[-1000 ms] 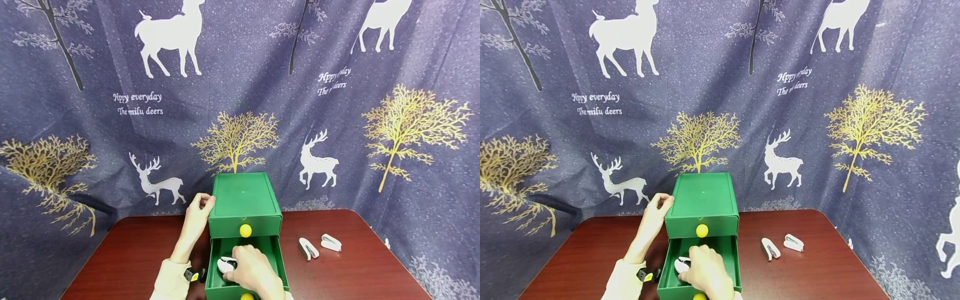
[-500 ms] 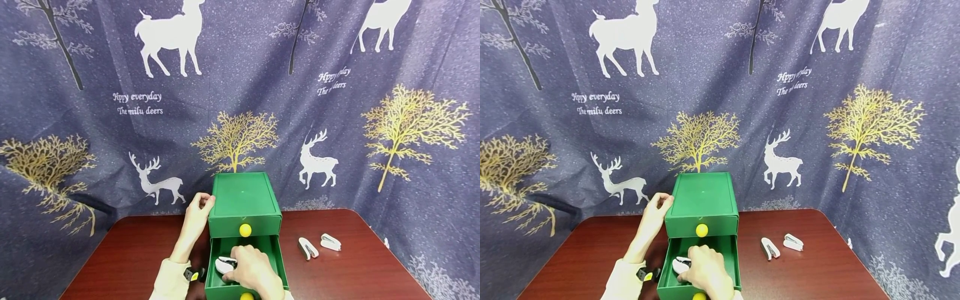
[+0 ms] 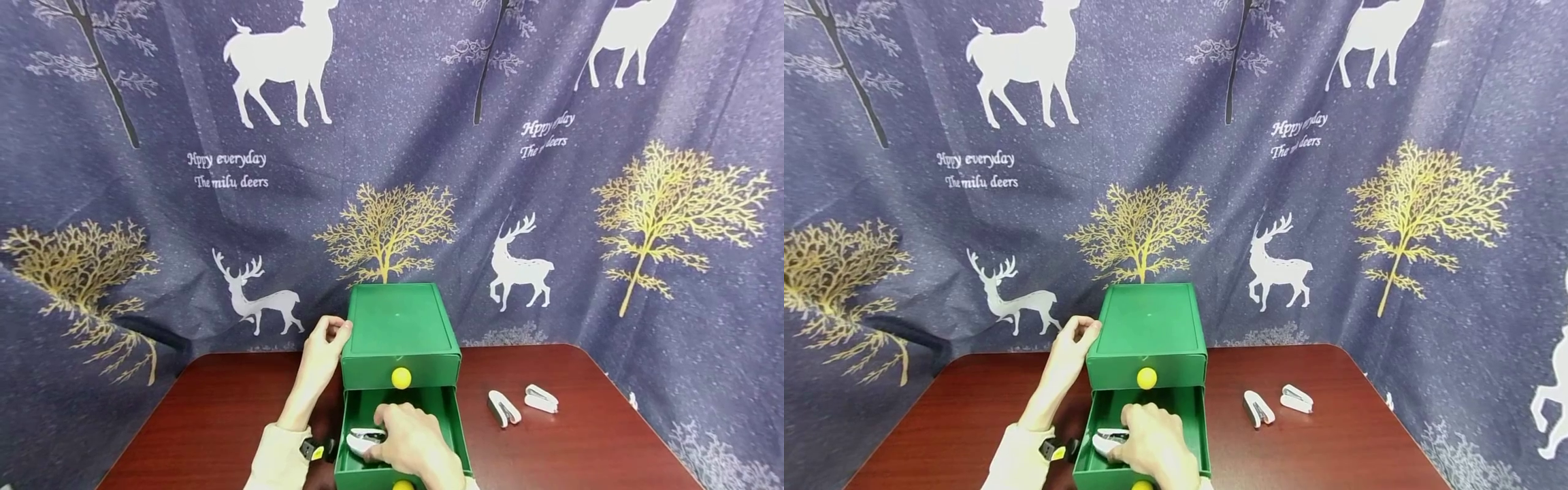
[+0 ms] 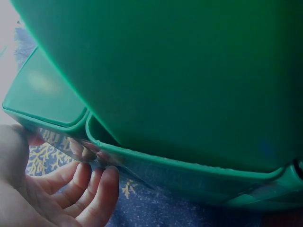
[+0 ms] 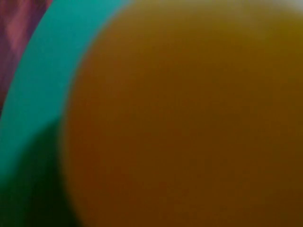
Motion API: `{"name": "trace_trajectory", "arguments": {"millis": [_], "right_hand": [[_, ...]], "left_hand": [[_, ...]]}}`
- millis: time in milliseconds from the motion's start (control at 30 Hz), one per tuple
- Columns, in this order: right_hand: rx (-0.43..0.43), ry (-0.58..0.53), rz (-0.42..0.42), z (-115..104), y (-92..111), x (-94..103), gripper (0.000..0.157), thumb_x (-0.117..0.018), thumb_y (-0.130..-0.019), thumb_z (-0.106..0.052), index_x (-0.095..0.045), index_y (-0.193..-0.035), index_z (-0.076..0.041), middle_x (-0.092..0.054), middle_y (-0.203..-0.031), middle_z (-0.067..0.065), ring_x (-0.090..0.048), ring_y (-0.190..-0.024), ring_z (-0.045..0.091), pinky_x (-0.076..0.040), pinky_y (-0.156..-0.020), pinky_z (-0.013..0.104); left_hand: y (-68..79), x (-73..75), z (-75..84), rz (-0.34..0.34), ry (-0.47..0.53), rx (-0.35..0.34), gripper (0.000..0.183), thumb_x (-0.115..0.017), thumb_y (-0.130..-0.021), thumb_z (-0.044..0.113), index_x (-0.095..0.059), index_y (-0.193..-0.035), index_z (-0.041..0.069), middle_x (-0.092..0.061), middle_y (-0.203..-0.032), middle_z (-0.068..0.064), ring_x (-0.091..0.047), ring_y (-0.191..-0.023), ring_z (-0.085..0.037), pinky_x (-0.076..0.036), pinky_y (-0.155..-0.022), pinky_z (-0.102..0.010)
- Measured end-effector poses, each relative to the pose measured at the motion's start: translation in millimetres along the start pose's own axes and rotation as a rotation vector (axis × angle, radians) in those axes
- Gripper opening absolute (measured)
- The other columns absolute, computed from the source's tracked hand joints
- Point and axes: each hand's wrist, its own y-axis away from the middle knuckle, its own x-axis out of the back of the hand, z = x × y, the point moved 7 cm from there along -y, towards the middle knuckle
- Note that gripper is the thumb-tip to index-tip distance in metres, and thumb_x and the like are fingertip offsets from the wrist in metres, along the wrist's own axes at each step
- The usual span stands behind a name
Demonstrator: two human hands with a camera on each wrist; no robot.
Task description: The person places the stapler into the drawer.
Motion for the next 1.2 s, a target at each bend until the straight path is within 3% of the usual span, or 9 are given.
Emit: {"name": "trace_trajectory", "arguments": {"millis": [267, 467, 700, 833, 967, 1200], "right_hand": [[0.011, -0.006, 0.035, -4.2, 7.1, 11.1, 0.051, -0.081, -0.068, -0.055, -0.069, -0.102, -0.018, -0.059, -0.078, -0.007, -0.052, -0.066, 0.013, -0.043, -0.053, 0.037], [0.085, 0.013, 0.041, -11.2, 22.0, 31.4, 0.057, -0.073, -0.077, -0.059, -0.067, -0.117, -0.019, -0.067, -0.102, -0.004, -0.061, -0.087, 0.016, -0.05, -0.066, 0.043], [0.206, -0.038, 0.078, -6.0, 48.8, 66.5, 0.053, -0.069, -0.085, -0.055, -0.062, -0.126, -0.023, -0.064, -0.116, -0.007, -0.06, -0.104, 0.012, -0.05, -0.085, 0.038], [0.213, -0.083, 0.121, 3.9, 59.8, 86.5, 0.053, -0.066, -0.088, -0.056, -0.06, -0.128, -0.023, -0.063, -0.114, -0.01, -0.06, -0.103, 0.012, -0.05, -0.087, 0.037], [0.199, -0.149, 0.161, 19.1, 66.0, 102.4, 0.047, -0.064, -0.09, -0.053, -0.061, -0.126, -0.023, -0.062, -0.103, -0.018, -0.058, -0.09, 0.004, -0.05, -0.078, 0.03], [0.046, -0.314, 0.247, 71.0, 72.5, 120.1, 0.036, -0.067, -0.092, -0.044, -0.061, -0.123, -0.026, -0.062, -0.096, -0.016, -0.061, -0.082, 0.002, -0.051, -0.073, 0.028]], "left_hand": [[1.0, -0.6, 1.5, 0.0, -0.009, 0.006, 0.025, -0.063, -0.096, 0.034, -0.062, -0.103, 0.01, -0.057, -0.084, -0.005, -0.053, -0.071, -0.019, -0.042, -0.06, -0.027], [0.2, -1.3, 0.7, -0.004, -0.002, -0.004, 0.027, -0.063, -0.096, 0.036, -0.062, -0.104, 0.01, -0.057, -0.084, -0.005, -0.053, -0.071, -0.019, -0.043, -0.059, -0.027], [1.0, -1.7, 0.7, 0.003, -0.004, -0.002, 0.023, -0.063, -0.097, 0.033, -0.062, -0.102, 0.01, -0.057, -0.083, -0.005, -0.052, -0.069, -0.019, -0.042, -0.059, -0.027], [0.3, -1.4, -0.3, 0.003, 0.002, -0.004, 0.023, -0.064, -0.096, 0.033, -0.062, -0.102, 0.01, -0.056, -0.082, -0.005, -0.052, -0.068, -0.019, -0.042, -0.058, -0.027], [-0.6, -0.3, -0.8, 0.008, -0.004, -0.012, 0.024, -0.064, -0.096, 0.033, -0.062, -0.102, 0.01, -0.056, -0.082, -0.004, -0.052, -0.07, -0.019, -0.043, -0.058, -0.026], [-0.6, -2.3, 0.5, 0.01, 0.007, -0.009, 0.023, -0.064, -0.096, 0.032, -0.062, -0.101, 0.009, -0.056, -0.082, -0.004, -0.051, -0.068, -0.018, -0.042, -0.058, -0.026]]}}
